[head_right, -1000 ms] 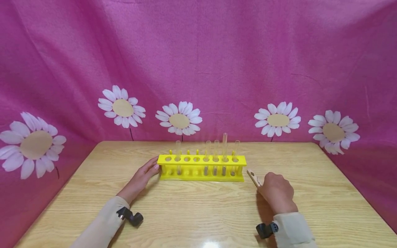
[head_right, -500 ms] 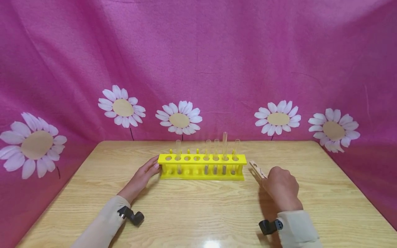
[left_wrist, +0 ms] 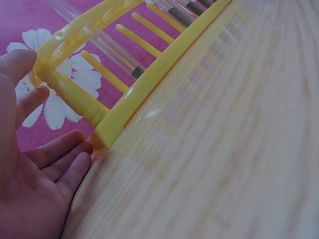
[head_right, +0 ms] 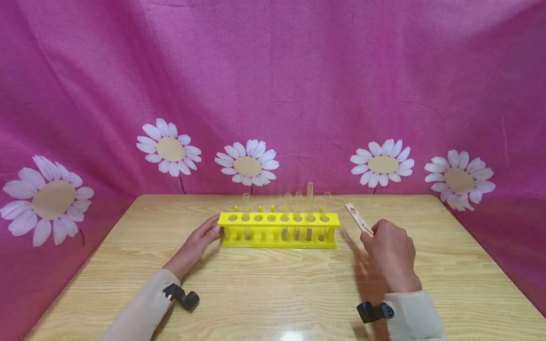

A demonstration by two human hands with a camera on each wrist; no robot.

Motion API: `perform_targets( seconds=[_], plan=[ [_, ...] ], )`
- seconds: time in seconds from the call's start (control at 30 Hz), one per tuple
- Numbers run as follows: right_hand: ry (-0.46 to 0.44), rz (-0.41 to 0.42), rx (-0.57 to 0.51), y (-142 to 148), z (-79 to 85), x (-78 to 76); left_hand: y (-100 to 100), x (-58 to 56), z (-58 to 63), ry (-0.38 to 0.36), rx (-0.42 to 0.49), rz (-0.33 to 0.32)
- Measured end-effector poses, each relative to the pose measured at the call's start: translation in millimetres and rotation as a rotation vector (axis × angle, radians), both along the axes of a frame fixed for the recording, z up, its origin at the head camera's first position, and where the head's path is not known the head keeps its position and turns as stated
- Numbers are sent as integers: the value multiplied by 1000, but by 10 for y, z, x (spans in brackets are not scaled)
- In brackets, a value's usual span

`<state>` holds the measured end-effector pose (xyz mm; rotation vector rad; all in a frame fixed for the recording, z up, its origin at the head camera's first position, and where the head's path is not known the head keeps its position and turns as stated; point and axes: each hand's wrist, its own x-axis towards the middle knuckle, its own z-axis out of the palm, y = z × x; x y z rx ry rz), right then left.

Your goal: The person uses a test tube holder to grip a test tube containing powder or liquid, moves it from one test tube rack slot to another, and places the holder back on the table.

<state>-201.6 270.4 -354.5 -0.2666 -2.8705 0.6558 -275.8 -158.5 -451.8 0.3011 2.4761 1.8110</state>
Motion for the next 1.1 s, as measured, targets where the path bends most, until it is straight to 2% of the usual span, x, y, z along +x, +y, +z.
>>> perform_targets(
  seconds=[0.23, 0.37, 0.53, 0.63, 0.8, 1.1],
  plan=[
    [168, -28, -22, -90, 95, 80, 8, 15, 3, -12, 2, 1],
    [233, -33, -61, -194, 171, 115, 5, 19, -2, -13, -2, 1],
    [303, 36, -145, -346, 277, 158, 1, 10, 0, -7, -1, 2],
    [335, 99, -171, -448, 316, 171, -6, 10, 6, 6, 41, 4],
    [308, 175, -182, -594, 377, 190, -7, -2, -2, 42, 149, -29],
    [179, 234, -210, -906, 500, 160, -1, -13, -2, 35, 167, -30]
  ],
)
